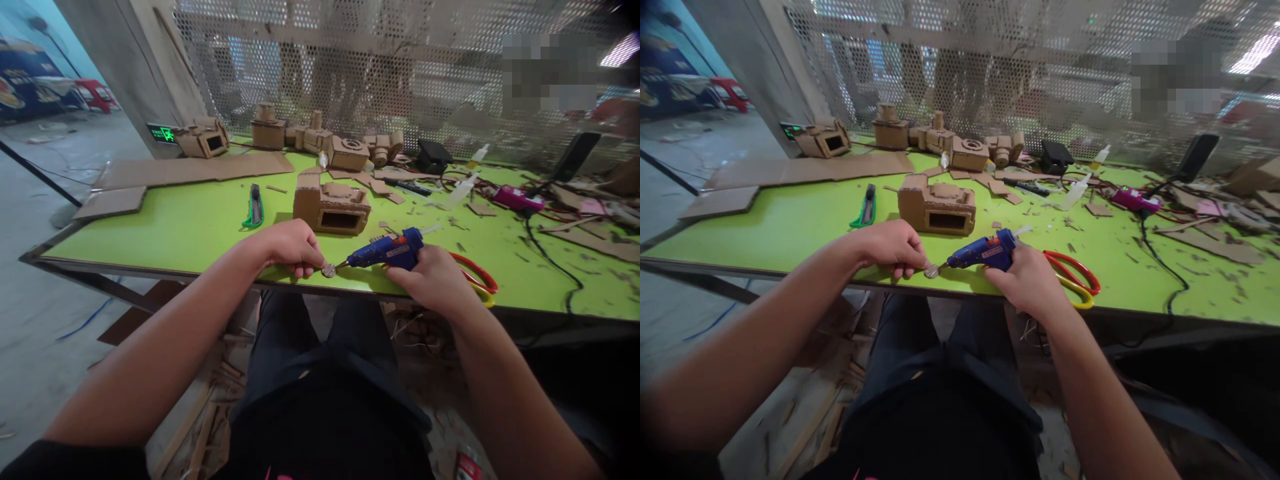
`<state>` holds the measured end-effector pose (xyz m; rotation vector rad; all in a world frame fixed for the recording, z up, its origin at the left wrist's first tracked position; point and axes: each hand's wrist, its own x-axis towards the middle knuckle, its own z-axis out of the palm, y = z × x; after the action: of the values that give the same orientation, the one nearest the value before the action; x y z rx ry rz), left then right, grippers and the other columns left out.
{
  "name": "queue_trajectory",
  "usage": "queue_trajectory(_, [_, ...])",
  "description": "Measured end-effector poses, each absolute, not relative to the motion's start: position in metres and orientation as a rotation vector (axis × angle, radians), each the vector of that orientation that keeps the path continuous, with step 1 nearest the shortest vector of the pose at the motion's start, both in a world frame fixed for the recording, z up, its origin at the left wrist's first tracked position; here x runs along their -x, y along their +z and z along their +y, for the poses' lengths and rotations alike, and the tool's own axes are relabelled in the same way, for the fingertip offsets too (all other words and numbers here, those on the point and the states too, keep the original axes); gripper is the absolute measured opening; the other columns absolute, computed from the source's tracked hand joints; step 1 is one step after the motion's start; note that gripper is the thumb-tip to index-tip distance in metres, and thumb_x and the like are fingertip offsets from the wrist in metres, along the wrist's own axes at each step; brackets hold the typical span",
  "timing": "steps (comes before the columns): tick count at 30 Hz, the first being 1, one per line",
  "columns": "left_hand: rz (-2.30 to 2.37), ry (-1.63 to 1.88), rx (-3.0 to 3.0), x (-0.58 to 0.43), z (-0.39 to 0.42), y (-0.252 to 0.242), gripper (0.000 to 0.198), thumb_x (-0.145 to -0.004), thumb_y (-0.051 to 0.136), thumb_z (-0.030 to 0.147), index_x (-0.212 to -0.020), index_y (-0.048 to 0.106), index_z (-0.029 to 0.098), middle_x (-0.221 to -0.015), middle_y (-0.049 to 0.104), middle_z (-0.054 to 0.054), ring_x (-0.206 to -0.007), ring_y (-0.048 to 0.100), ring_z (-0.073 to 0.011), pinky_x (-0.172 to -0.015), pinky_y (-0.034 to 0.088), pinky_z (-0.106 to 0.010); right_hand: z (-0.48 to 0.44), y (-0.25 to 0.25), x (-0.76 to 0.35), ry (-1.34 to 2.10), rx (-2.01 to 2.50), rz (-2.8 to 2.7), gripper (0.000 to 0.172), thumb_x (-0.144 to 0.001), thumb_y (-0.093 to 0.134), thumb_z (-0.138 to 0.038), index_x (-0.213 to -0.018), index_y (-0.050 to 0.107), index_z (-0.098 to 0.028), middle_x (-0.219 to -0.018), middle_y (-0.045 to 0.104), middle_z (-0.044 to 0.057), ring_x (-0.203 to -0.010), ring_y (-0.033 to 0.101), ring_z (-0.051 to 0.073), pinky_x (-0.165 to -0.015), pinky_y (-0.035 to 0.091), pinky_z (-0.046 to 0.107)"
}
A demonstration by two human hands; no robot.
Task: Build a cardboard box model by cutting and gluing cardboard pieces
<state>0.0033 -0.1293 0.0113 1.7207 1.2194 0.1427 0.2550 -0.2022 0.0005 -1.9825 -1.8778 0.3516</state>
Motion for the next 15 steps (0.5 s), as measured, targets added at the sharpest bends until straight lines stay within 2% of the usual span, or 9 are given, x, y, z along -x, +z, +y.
queue_trajectory(15, [1.225,0.151,-1.716,-0.0038,-0.1294,0.0112,0.012,-0.065,0.076,0.027,-0.059,0.073,0.017,-0.055,0.069,-0.004,-0.042,0.059,-0.012,-0.044,0.045,-0.022,-0.2028,0.0021,-0.2528,0.334,2.01,-1.89,0.036,-0.07,0.063,-0.037,-0.05,0.036,-0.025,-0.043,0.04,-0.004,-0.042,0.042,0.013,-0.045,0.029,0.028])
